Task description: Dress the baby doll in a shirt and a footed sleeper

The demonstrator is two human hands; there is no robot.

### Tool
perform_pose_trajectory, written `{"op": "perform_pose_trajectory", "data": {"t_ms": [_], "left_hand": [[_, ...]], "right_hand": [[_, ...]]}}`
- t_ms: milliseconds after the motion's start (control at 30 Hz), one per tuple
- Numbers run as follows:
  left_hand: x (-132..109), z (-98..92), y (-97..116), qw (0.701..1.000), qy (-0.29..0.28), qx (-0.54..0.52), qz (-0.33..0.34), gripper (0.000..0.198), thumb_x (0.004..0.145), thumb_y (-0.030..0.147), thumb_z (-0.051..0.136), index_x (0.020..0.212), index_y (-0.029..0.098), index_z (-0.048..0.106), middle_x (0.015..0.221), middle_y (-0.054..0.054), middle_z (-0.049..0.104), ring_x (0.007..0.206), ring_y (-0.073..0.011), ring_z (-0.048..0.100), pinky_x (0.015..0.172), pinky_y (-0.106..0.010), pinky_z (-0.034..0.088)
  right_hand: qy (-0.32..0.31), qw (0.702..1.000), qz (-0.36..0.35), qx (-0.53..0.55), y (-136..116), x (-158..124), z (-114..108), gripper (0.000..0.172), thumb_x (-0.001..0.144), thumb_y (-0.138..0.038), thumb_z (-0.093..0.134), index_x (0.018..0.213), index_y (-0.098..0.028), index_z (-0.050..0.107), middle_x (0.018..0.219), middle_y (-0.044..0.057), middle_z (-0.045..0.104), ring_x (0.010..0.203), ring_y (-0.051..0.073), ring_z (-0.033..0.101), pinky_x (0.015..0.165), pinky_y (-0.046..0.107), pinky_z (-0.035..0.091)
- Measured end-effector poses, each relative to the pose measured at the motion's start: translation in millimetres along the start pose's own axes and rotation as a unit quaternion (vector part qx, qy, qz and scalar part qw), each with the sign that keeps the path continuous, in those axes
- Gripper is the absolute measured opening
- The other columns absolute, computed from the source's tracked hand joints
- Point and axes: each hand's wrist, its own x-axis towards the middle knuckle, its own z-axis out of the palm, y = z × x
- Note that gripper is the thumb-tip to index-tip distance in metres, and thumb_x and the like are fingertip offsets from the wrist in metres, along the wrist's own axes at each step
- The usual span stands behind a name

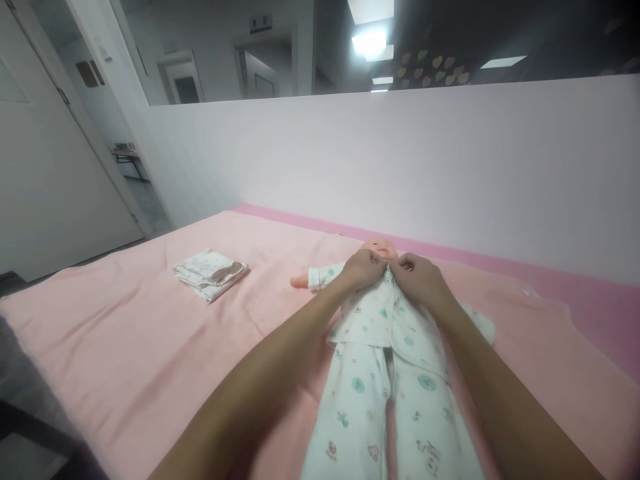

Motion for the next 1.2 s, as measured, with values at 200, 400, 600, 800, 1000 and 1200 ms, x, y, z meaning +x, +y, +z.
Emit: {"op": "perform_pose_trajectory", "data": {"t_ms": [200, 400, 600, 800, 1000, 1200], "left_hand": [[-3, -1.1, 6, 1.000, 0.002, 0.023, -0.012, 0.020, 0.087, 0.035, 0.061, 0.075, 0.020, 0.055, 0.065, 0.003, 0.054, 0.063, -0.0147, 0.049, 0.059, -0.027, 0.036], [-11, -5.6, 18, 0.999, 0.018, 0.026, -0.041, 0.022, 0.090, 0.040, 0.063, 0.099, 0.021, 0.063, 0.097, -0.003, 0.071, 0.089, -0.0201, 0.065, 0.072, -0.028, 0.046], [-92, -27.8, 39, 0.993, 0.030, 0.098, 0.050, 0.025, 0.092, 0.044, 0.062, 0.101, 0.021, 0.056, 0.100, -0.005, 0.068, 0.092, -0.0230, 0.064, 0.078, -0.033, 0.049], [-173, -23.8, 46, 0.966, -0.068, 0.236, 0.082, 0.037, 0.080, 0.043, 0.073, 0.103, 0.023, 0.051, 0.113, -0.009, 0.059, 0.101, -0.0292, 0.057, 0.078, -0.039, 0.050], [-168, -1.2, 45, 0.934, 0.000, 0.349, 0.078, 0.019, 0.086, 0.031, 0.060, 0.098, 0.023, 0.048, 0.107, -0.010, 0.061, 0.094, -0.0294, 0.059, 0.073, -0.040, 0.046], [-152, -40.0, 25, 0.975, 0.087, 0.202, 0.025, 0.034, 0.105, 0.044, 0.033, 0.091, 0.022, 0.055, 0.088, -0.004, 0.067, 0.081, -0.0234, 0.063, 0.072, -0.034, 0.044]], "right_hand": [[-0.007, 1.000, 0.008, -0.002, 2, 0, 0, 0.021, 0.088, -0.043, 0.057, 0.087, -0.024, 0.066, 0.091, 0.002, 0.073, 0.084, 0.022, 0.064, 0.072, 0.031, 0.042], [-0.020, 0.999, 0.022, -0.024, -6, -3, -7, 0.032, 0.090, -0.051, 0.060, 0.107, -0.025, 0.066, 0.103, 0.005, 0.074, 0.092, 0.025, 0.066, 0.075, 0.034, 0.043], [-0.020, 0.995, -0.094, -0.034, -13, -78, -43, 0.032, 0.091, -0.050, 0.059, 0.110, -0.024, 0.061, 0.107, 0.005, 0.069, 0.088, 0.022, 0.064, 0.072, 0.032, 0.046], [-0.099, 0.967, -0.214, -0.094, 3, -161, -38, 0.015, 0.091, -0.037, 0.057, 0.098, -0.025, 0.051, 0.092, 0.003, 0.062, 0.079, 0.021, 0.058, 0.064, 0.031, 0.042], [-0.004, 0.969, -0.215, -0.119, 0, -165, -4, 0.008, 0.094, -0.027, 0.046, 0.086, -0.024, 0.044, 0.087, 0.006, 0.059, 0.078, 0.024, 0.056, 0.062, 0.032, 0.036], [0.028, 0.983, -0.152, -0.101, 13, -147, -45, 0.036, 0.103, -0.044, 0.037, 0.074, -0.024, 0.033, 0.068, 0.001, 0.050, 0.063, 0.020, 0.048, 0.062, 0.032, 0.033]]}}
